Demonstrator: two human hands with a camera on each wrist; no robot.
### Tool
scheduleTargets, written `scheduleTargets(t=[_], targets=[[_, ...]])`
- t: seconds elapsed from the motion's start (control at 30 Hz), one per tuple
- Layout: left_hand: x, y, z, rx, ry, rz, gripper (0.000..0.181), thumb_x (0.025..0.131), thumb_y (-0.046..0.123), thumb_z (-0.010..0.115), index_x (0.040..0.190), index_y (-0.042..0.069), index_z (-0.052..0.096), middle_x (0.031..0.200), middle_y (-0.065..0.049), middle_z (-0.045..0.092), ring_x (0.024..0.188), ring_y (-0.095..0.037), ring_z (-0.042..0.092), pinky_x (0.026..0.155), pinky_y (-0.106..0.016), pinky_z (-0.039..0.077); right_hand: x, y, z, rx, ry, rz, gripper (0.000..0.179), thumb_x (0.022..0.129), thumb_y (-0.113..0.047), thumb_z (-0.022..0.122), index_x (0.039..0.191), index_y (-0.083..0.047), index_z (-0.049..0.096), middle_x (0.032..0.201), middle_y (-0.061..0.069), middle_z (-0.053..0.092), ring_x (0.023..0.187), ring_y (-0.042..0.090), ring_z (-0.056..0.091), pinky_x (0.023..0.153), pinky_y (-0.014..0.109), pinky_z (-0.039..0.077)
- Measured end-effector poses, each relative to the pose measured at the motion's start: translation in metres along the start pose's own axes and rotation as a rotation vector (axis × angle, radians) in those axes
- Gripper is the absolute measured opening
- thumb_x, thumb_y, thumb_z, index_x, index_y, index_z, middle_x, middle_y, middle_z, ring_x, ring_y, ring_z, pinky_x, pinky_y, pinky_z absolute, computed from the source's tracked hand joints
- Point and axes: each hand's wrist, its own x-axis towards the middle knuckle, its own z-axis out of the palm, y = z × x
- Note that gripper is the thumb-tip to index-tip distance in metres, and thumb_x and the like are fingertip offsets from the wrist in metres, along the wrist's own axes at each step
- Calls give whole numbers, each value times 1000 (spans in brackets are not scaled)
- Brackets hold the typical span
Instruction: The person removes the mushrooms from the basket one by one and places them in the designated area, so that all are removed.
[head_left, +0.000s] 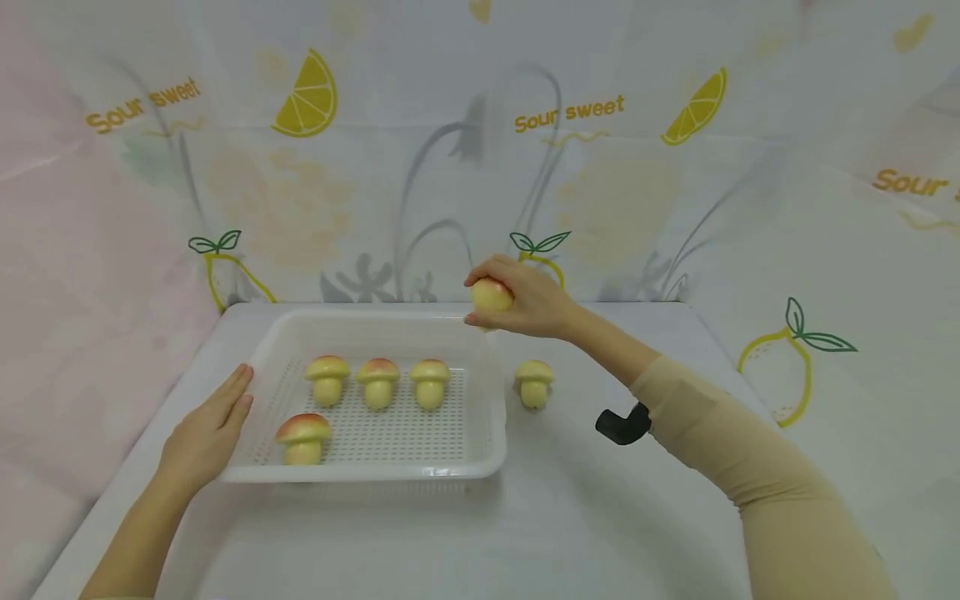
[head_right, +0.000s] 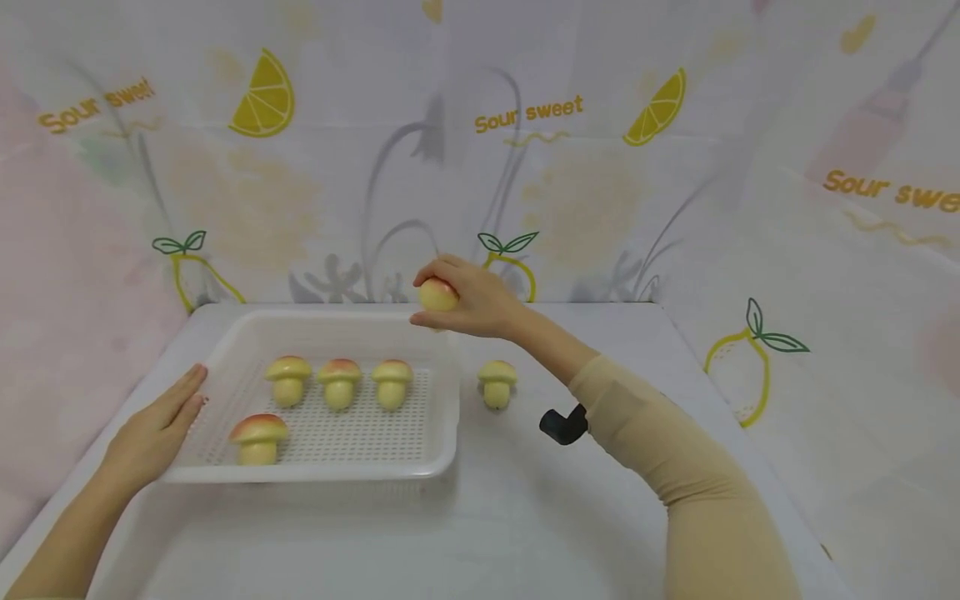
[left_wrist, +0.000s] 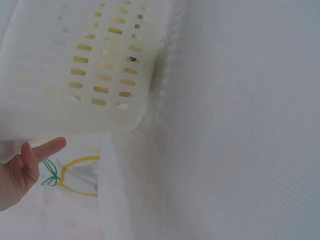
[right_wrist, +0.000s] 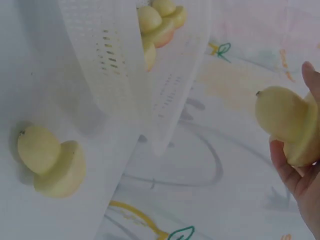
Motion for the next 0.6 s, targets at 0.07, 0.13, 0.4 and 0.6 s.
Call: scheduleTargets(t=[0.07,0.13,0.4,0.6], targets=[[0,0,0,3,-3,-1,53,107,31,27,152,3,21,156,-19,19,135,-52,23,95,-75,21,-4,1,-3,-29,9,-3,40,78,-36,80,109,-16,64,106,-2,61,82,13,56,65,27,48],[0,0,0,10,-8,-4,53,107,31,27,152,3,21,156,-18,18,134,-53,23,93,-75,22,-8,3,-5,-48,17,-10,40,77,-36,80,108,-16,64,106,-1,61,83,13,57,66,28,49],[2,2,4,12,-18,-4,53,107,30,27,152,3,20,156,-19,18,134,-54,23,93,-75,22,-27,9,-17,-62,13,28,40,78,-37,80,108,-17,63,104,-2,59,89,14,53,65,30,48],[2,-1,2,7,-10,5,52,107,29,27,152,2,19,156,-19,16,135,-53,21,96,-75,20,-39,15,-23,-76,34,36,42,77,-37,80,109,-17,63,107,-2,59,88,14,55,64,30,49]])
